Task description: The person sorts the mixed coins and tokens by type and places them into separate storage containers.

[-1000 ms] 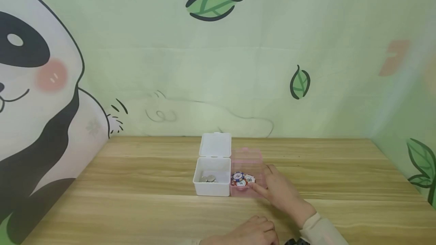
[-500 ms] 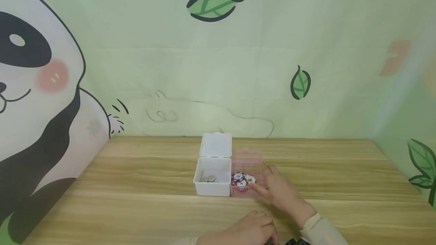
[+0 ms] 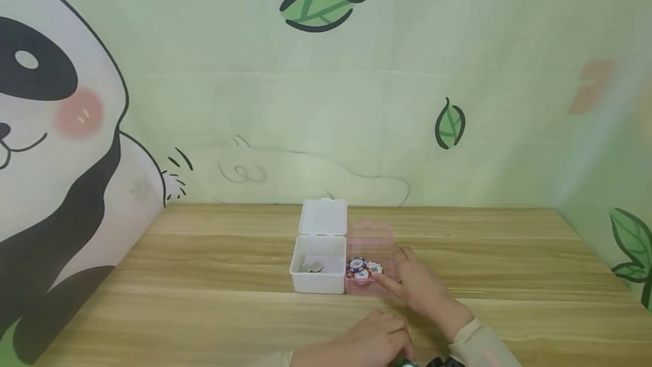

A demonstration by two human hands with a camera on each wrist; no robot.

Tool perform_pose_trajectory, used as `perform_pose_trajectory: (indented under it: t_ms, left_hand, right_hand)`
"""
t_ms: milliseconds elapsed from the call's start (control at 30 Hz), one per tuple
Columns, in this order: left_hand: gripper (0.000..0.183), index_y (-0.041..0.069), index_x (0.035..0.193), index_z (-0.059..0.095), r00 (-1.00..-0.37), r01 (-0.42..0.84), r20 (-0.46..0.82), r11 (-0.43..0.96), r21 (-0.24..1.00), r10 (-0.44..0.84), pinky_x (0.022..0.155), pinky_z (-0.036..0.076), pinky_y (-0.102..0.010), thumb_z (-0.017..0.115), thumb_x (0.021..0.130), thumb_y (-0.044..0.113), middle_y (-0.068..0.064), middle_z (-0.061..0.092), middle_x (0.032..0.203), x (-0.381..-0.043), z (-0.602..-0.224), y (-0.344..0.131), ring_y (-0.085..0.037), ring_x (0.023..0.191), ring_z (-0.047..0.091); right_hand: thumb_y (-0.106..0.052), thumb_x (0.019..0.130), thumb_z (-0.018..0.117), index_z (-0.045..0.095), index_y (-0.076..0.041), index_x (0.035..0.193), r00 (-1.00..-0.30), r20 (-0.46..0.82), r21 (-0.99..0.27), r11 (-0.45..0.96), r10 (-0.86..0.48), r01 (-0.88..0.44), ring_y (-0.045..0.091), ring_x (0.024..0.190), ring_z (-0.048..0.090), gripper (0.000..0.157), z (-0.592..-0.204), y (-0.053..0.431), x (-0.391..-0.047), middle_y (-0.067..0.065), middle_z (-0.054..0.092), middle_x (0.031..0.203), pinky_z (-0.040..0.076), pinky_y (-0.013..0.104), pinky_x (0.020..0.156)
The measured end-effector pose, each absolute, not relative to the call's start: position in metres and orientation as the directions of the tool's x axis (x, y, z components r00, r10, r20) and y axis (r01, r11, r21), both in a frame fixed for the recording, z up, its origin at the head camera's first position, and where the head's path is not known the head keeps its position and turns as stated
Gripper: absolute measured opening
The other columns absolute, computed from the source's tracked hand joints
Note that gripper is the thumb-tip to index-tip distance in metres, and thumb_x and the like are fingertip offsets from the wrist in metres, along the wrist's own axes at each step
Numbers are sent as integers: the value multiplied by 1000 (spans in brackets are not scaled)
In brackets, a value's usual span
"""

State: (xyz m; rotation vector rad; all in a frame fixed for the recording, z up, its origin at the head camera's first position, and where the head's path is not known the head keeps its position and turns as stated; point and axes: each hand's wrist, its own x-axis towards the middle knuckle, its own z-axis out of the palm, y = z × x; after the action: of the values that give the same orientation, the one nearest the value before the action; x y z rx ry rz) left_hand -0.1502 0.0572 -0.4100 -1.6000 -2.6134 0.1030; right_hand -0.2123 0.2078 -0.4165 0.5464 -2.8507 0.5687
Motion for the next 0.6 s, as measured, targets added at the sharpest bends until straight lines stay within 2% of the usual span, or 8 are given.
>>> perform_pose_trajectory:
  t_ms: [233, 433, 600]
  left_hand:
    - [17, 34, 103, 69, -430, 892, 60, 434, -126, 901, 97, 35, -12, 62, 90, 27, 20, 61, 101, -151, -408, 54, 3, 103, 50]
    - [19, 33, 102, 69, -417, 893, 93, 427, -142, 904, 93, 36, -11, 70, 83, 33, 20, 62, 99, -154, -406, 51, 3, 99, 51]
    - [24, 33, 99, 69, -371, 894, 166, 400, -203, 914, 92, 37, -12, 75, 77, 39, 20, 62, 96, -158, -403, 47, 2, 98, 53]
  right_hand:
    - [-45, 91, 60, 31, 12, 143, -919, 237, -327, 865, -315, -381, 49, 110, 57, 82, -416, 208, -212, 35, 50, 131, 48, 55, 95]
    - [-46, 91, 60, 31, 11, 143, -917, 239, -322, 865, -320, -385, 46, 106, 60, 82, -416, 208, -213, 33, 52, 128, 51, 53, 92]
    - [-44, 91, 60, 32, 12, 142, -917, 240, -336, 859, -319, -386, 47, 109, 59, 81, -417, 208, -213, 33, 52, 129, 49, 54, 94]
